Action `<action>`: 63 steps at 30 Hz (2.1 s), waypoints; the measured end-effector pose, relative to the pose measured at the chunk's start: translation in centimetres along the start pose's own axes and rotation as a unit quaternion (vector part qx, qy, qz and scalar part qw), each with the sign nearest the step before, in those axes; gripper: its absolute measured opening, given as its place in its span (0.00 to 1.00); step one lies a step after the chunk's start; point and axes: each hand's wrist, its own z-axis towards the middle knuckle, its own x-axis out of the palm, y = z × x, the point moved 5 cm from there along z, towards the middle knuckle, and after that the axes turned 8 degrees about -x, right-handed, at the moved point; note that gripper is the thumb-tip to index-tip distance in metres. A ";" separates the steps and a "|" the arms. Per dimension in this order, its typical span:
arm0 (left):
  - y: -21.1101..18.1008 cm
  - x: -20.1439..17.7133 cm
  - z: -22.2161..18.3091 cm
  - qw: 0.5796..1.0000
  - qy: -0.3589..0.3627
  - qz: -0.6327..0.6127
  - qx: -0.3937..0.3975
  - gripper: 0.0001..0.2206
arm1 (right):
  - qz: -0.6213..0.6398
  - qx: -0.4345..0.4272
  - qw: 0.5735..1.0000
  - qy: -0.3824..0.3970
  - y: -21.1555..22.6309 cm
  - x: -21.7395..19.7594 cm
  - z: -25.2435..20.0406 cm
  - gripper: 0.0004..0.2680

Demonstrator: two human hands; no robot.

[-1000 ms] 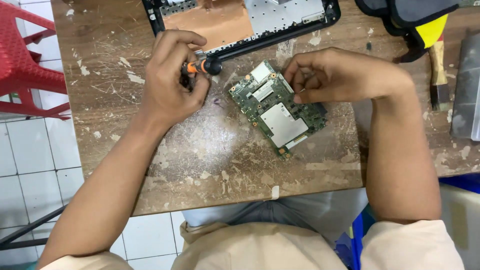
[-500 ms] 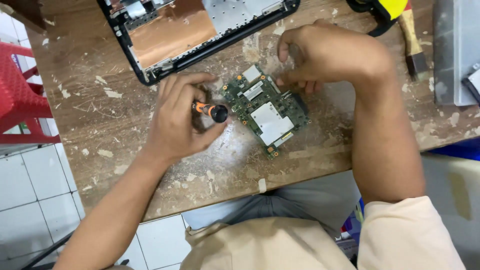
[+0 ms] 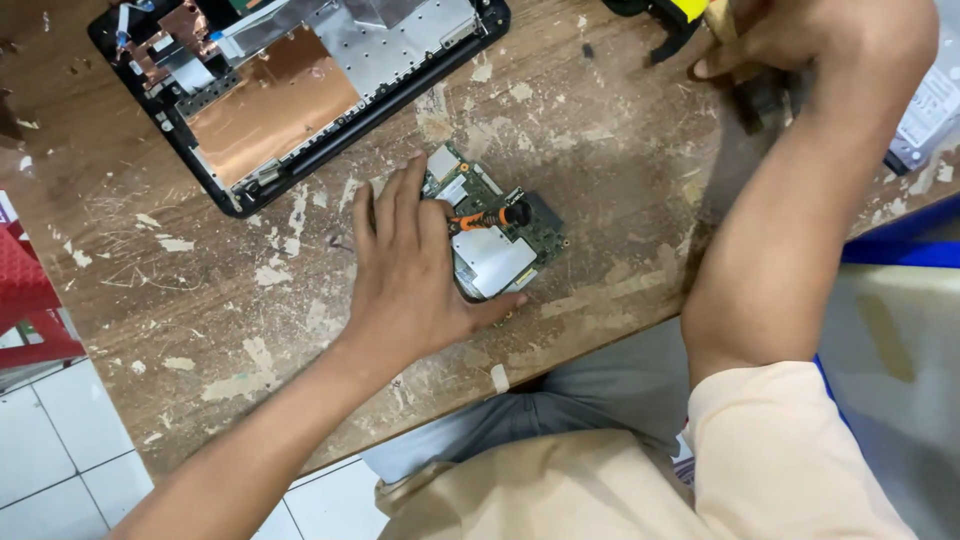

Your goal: Using a screwdriver to remove screws and then lifting the motherboard out of a laptop chassis.

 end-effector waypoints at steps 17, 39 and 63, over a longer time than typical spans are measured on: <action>5.4 -1.0 0.9 0.972 0.118 -0.081 0.184 0.49 | 0.144 0.043 0.988 0.033 3.7 0.8 -3.5 0.14; 7.5 -4.0 -0.8 0.973 -0.055 0.176 -0.136 0.14 | 0.239 -0.283 0.903 0.217 34.8 3.1 -4.1 0.08; 5.8 -1.6 0.5 0.990 0.047 -0.064 0.115 0.46 | 0.127 -0.352 0.924 0.081 36.1 1.9 -4.7 0.08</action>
